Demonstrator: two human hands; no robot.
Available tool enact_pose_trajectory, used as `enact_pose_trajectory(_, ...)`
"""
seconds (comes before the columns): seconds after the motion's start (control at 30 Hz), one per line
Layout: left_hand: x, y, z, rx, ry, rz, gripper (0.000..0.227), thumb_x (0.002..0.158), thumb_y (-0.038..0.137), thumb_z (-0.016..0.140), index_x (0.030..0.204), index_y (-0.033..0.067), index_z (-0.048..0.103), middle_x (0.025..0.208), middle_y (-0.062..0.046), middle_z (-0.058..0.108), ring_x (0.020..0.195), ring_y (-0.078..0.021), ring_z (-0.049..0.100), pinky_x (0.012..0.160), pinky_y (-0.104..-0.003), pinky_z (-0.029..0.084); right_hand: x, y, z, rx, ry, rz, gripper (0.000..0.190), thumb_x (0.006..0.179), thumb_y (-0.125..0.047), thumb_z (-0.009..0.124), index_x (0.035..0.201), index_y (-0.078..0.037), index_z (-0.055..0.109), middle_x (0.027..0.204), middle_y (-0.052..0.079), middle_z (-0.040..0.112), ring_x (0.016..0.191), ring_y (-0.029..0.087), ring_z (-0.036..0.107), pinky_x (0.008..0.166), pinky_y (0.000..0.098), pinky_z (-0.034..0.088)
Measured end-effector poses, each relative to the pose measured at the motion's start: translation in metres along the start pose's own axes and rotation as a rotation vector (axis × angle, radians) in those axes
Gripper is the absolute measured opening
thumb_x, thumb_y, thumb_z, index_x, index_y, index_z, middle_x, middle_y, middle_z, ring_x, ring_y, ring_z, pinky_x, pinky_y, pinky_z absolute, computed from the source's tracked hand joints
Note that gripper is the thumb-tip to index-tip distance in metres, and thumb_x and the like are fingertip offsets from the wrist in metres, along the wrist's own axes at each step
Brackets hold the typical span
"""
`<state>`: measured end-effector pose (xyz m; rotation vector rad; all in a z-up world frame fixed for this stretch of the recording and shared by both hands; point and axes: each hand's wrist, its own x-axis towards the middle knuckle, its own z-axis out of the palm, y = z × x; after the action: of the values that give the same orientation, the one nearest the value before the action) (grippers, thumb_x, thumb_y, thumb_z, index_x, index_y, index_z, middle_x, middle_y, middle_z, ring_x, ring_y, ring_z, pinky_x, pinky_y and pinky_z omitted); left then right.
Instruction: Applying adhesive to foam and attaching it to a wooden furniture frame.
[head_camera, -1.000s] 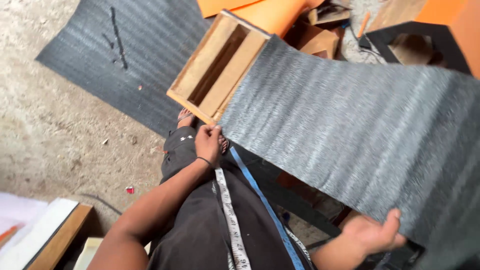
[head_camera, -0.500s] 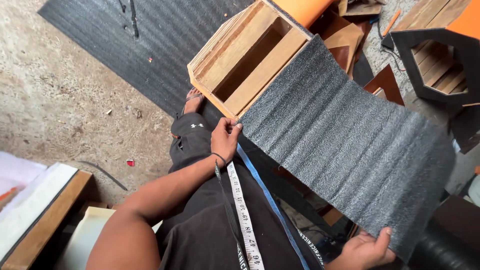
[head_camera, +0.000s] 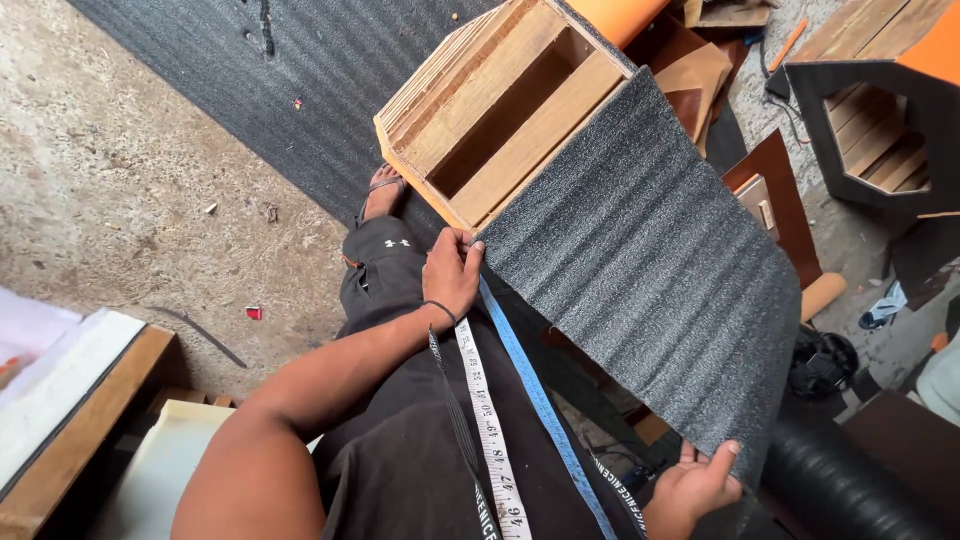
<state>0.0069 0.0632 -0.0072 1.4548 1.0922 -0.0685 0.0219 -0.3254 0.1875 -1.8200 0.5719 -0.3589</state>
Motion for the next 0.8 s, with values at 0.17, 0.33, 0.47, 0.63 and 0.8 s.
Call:
enact_pose_trajectory(0.17,0.000,0.005,-0.003,0.051,0.015,0.086,0.023,0.095,0.025,0.068,0.102,0.0072,0.056,0.084,-0.010,0.069,0.081,-0.0301,0.069,0.072,-0.044,0.053,0.005,0.023,-0.012,-0.063,0.063,0.083,0.043,0.108,-0.024,0.065,0.116,0.018,0.060,0.120,0.026,0.068,0.108,0.033,0.070,0.096,0.0497,0.057)
enact_pose_trajectory(0.33,-0.002,0.033,-0.015,0.069,-0.027,-0.021,0.024,0.095,0.024,0.066,0.108,0.0084,0.055,0.087,-0.009,0.066,0.084,-0.0292,0.067,0.076,-0.044,0.051,0.001,0.023,-0.005,-0.050,0.058,0.091,0.043,0.107,-0.025,0.064,0.114,0.017,0.061,0.118,0.023,0.069,0.107,0.032,0.071,0.095,0.0513,0.056)
enact_pose_trajectory(0.47,0.003,0.041,-0.022,0.335,0.055,0.466,0.042,0.085,0.010,0.068,0.126,0.0103,0.059,0.104,-0.013,0.056,0.099,-0.0333,0.056,0.083,-0.046,0.044,0.001,0.024,-0.001,-0.087,0.088,0.107,0.045,0.109,-0.027,0.064,0.109,0.018,0.061,0.116,0.025,0.069,0.104,0.033,0.071,0.096,0.0516,0.055)
enact_pose_trajectory(0.63,0.005,0.051,-0.014,0.472,-0.041,0.552,0.048,0.083,0.010,0.070,0.130,0.0129,0.058,0.111,-0.012,0.057,0.105,-0.0337,0.055,0.085,-0.046,0.043,-0.001,0.023,-0.003,-0.072,0.072,0.105,0.046,0.109,-0.028,0.064,0.107,0.018,0.061,0.116,0.024,0.069,0.104,0.033,0.071,0.097,0.0505,0.056)
enact_pose_trajectory(0.8,0.024,0.080,0.038,0.555,-0.205,1.023,0.072,0.091,0.030,0.066,0.150,-0.0022,0.043,0.158,-0.019,0.039,0.152,-0.0378,0.030,0.126,-0.050,0.024,-0.001,0.026,-0.009,-0.034,0.074,0.118,0.042,0.108,-0.027,0.064,0.110,0.015,0.062,0.117,0.020,0.070,0.104,0.030,0.071,0.095,0.0479,0.055)
